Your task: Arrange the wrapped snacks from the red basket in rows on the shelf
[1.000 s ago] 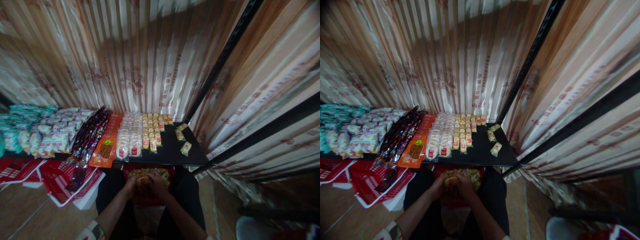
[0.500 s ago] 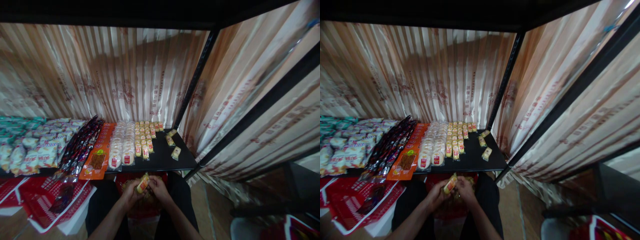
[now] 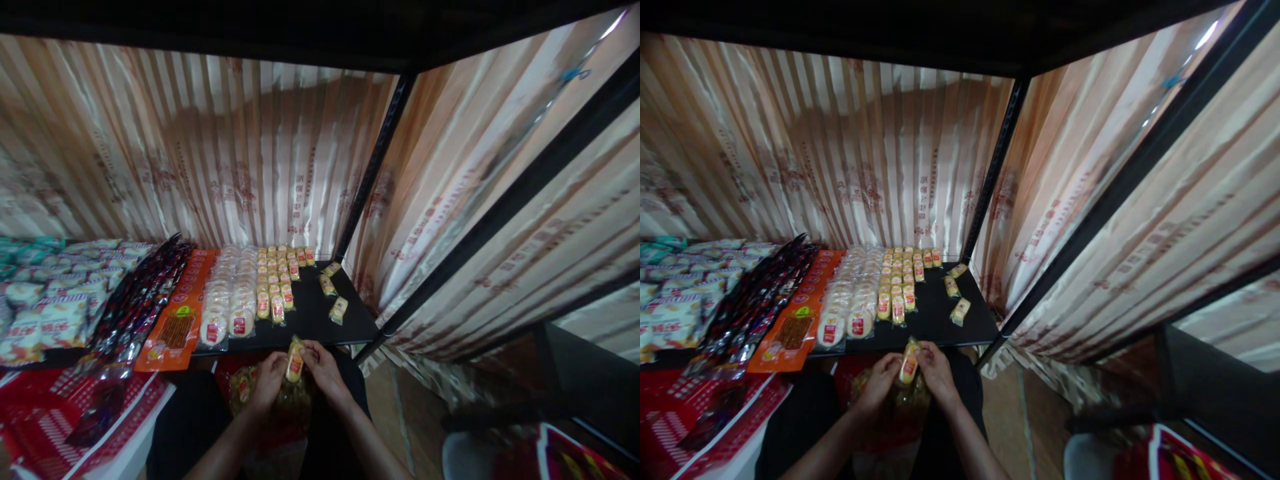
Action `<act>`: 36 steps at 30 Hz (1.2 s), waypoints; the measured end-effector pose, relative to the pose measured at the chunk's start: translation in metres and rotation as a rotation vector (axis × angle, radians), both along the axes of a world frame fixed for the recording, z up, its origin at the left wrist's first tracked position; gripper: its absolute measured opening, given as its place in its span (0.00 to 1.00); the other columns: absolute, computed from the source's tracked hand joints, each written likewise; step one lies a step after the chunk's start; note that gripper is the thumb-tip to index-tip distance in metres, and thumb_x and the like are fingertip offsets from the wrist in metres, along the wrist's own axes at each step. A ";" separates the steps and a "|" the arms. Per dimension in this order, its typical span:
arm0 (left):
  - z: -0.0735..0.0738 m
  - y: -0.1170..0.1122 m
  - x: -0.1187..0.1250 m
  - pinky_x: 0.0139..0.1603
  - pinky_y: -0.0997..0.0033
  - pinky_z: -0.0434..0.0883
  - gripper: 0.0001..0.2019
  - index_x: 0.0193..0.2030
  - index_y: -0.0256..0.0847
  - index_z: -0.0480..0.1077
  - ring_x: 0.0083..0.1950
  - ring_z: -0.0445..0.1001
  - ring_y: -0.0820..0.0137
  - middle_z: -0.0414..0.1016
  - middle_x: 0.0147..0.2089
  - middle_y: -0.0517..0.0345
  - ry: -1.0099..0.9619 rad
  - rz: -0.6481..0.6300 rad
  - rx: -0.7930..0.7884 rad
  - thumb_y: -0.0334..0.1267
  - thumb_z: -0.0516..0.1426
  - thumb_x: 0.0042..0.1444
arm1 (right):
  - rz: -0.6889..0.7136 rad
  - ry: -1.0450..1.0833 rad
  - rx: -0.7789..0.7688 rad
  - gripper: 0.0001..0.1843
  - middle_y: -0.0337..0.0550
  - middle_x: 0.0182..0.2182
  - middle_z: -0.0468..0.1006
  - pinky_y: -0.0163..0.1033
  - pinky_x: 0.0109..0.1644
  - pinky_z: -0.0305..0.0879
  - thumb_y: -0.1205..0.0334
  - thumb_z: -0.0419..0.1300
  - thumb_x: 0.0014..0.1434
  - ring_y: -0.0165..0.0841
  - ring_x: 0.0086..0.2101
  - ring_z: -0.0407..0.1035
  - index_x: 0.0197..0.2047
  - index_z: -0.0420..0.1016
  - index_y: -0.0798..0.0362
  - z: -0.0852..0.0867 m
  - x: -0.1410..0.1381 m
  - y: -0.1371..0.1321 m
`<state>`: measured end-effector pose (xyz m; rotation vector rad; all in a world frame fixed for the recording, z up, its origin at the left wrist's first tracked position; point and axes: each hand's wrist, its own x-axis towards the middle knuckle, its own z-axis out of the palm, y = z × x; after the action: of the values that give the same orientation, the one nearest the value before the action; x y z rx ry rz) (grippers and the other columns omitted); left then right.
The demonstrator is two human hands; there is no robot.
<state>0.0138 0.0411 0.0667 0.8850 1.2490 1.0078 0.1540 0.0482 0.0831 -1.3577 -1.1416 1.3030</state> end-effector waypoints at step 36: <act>0.057 0.071 0.078 0.59 0.75 0.54 0.20 0.54 0.33 0.62 0.57 0.61 0.70 0.65 0.56 0.49 0.723 -0.086 0.144 0.34 0.46 0.56 | -0.193 -0.453 0.141 0.16 0.43 0.32 0.77 0.39 0.41 0.66 0.58 0.51 0.51 0.34 0.34 0.72 0.42 0.68 0.52 -0.014 0.037 0.087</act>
<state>0.0922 0.1117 0.1232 1.4809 1.7269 0.7287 0.1908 0.1356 0.0690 -1.6585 -1.3341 0.7811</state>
